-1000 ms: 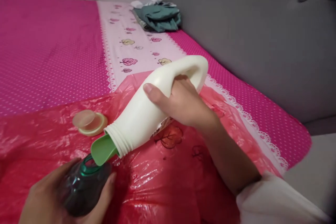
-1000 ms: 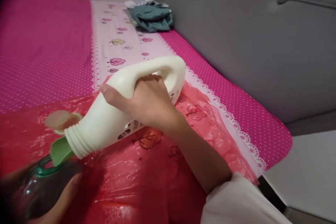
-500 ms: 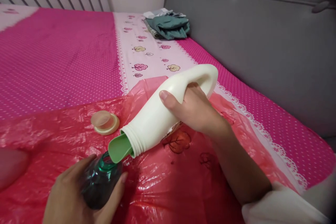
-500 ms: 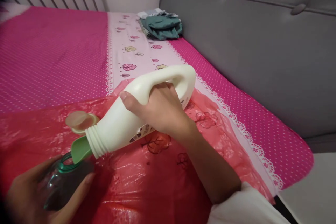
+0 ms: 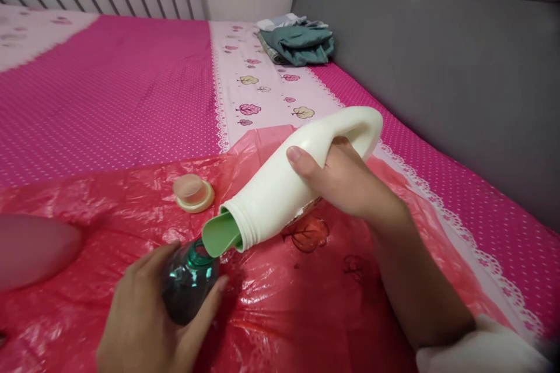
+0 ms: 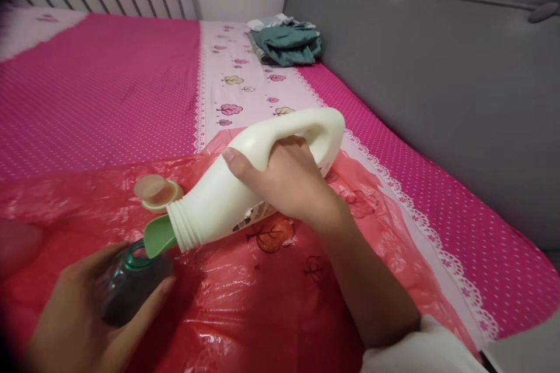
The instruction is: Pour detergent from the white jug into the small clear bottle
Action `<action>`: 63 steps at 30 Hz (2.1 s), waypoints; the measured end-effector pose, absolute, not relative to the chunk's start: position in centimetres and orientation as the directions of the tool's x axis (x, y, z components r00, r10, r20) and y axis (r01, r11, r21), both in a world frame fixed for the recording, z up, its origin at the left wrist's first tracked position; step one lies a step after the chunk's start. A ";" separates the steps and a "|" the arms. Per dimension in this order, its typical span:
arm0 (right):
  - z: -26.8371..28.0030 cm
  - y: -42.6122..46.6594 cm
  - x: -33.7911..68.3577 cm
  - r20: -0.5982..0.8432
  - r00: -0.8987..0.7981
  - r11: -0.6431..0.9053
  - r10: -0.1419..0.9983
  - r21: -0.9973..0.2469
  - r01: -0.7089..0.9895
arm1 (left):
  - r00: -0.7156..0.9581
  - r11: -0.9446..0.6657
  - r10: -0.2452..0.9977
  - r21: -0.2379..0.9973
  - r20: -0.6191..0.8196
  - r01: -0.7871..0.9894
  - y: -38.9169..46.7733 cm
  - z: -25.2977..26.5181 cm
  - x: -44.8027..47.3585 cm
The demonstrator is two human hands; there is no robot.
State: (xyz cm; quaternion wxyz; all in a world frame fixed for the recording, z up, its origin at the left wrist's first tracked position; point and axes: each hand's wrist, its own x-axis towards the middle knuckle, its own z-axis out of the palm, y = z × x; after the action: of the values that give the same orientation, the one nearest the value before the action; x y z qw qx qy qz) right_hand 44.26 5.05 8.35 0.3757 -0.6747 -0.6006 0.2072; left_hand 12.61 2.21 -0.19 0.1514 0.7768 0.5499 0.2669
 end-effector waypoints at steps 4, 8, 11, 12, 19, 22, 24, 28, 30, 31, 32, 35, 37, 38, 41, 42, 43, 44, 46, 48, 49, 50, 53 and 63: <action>8.2 5.0 44.3 0.171 0.201 -0.008 0.965 -0.741 0.672 | 0.190 -0.282 0.957 0.551 0.218 0.786 2.0 0.4 13.1; 8.0 5.0 44.2 0.178 0.201 -0.011 0.963 -0.720 0.693 | 0.196 -0.320 0.942 0.545 0.274 0.775 1.8 0.2 13.2; 7.9 5.1 44.2 0.193 0.207 -0.010 0.959 -0.707 0.707 | 0.188 -0.324 0.938 0.545 0.290 0.773 1.6 0.1 13.3; 7.9 5.1 44.2 0.198 0.207 -0.007 0.958 -0.706 0.708 | 0.182 -0.317 0.940 0.544 0.288 0.777 1.5 0.1 13.4; 8.2 5.0 44.2 0.204 0.221 -0.014 0.954 -0.705 0.709 | 0.157 -0.306 0.942 0.564 0.297 0.767 1.7 -0.2 13.2; 8.1 4.9 44.2 0.209 0.212 -0.004 0.955 -0.701 0.713 | 0.161 -0.310 0.940 0.558 0.301 0.770 1.7 -0.2 13.2; 8.0 4.8 44.2 0.206 0.214 -0.010 0.955 -0.697 0.717 | 0.164 -0.310 0.940 0.551 0.298 0.774 1.6 -0.2 13.3; 8.0 4.9 44.2 0.201 0.218 -0.016 0.955 -0.698 0.715 | 0.155 -0.304 0.941 0.551 0.300 0.777 1.5 -0.4 13.4; 8.0 4.9 44.1 0.205 0.223 -0.018 0.953 -0.697 0.717 | 0.159 -0.316 0.936 0.548 0.315 0.775 1.6 -0.5 13.3; 8.0 4.9 44.1 0.204 0.227 -0.021 0.952 -0.699 0.715 | 0.160 -0.320 0.934 0.544 0.321 0.776 1.6 -0.6 13.2; 8.0 5.0 44.1 0.202 0.227 -0.021 0.953 -0.702 0.712 | 0.161 -0.322 0.932 0.541 0.324 0.777 1.6 -0.7 13.1; 8.1 5.0 44.0 0.201 0.221 -0.015 0.954 -0.706 0.708 | 0.180 -0.337 0.928 0.533 0.325 0.776 1.7 -0.7 12.9; 8.1 4.9 44.0 0.198 0.228 -0.024 0.953 -0.703 0.711 | 0.181 -0.336 0.928 0.529 0.324 0.779 1.7 -0.7 12.9; 8.1 4.9 44.0 0.194 0.235 -0.032 0.952 -0.703 0.711 | 0.179 -0.330 0.931 0.528 0.317 0.782 1.6 -0.7 12.9; 8.0 4.8 44.0 0.188 0.242 -0.041 0.952 -0.704 0.709 | 0.161 -0.310 0.939 0.541 0.305 0.782 1.5 -0.6 13.0; 8.0 4.9 44.0 0.192 0.239 -0.036 0.952 -0.703 0.710 | 0.160 -0.306 0.940 0.543 0.300 0.782 1.4 -0.5 13.0; 8.0 4.9 44.0 0.197 0.235 -0.030 0.952 -0.703 0.711 | 0.157 -0.303 0.942 0.544 0.298 0.782 1.4 -0.5 13.0; 8.0 5.0 44.0 0.202 0.233 -0.026 0.951 -0.701 0.713 | 0.153 -0.302 0.941 0.542 0.302 0.784 1.4 -0.4 13.1; 7.9 5.1 44.0 0.206 0.230 -0.023 0.951 -0.696 0.718 | 0.151 -0.303 0.939 0.534 0.309 0.789 1.4 -0.4 13.1; 8.0 5.2 44.0 0.203 0.234 -0.029 0.951 -0.694 0.719 | 0.153 -0.312 0.934 0.526 0.324 0.791 1.5 -0.4 13.1; 8.0 5.1 44.0 0.197 0.239 -0.036 0.951 -0.696 0.717 | 0.154 -0.314 0.933 0.524 0.326 0.792 1.6 -0.5 13.2; 8.0 5.1 43.9 0.190 0.245 -0.045 0.951 -0.698 0.714 | 0.156 -0.317 0.932 0.522 0.328 0.792 1.6 -0.5 13.2; 8.1 4.8 43.9 0.175 0.257 -0.065 0.950 -0.698 0.714 | 0.160 -0.324 0.930 0.529 0.332 0.784 1.7 -0.6 13.3; 8.0 5.0 44.1 0.199 0.234 -0.034 0.952 -0.689 0.724 | 0.172 -0.316 0.935 0.510 0.310 0.800 1.4 -0.3 13.4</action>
State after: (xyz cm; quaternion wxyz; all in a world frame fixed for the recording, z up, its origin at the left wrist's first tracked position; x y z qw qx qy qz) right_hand 44.07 4.98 7.95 0.3549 -0.7008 -0.5976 0.1606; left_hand 13.36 1.44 -0.26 0.1155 0.7567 0.5731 0.2925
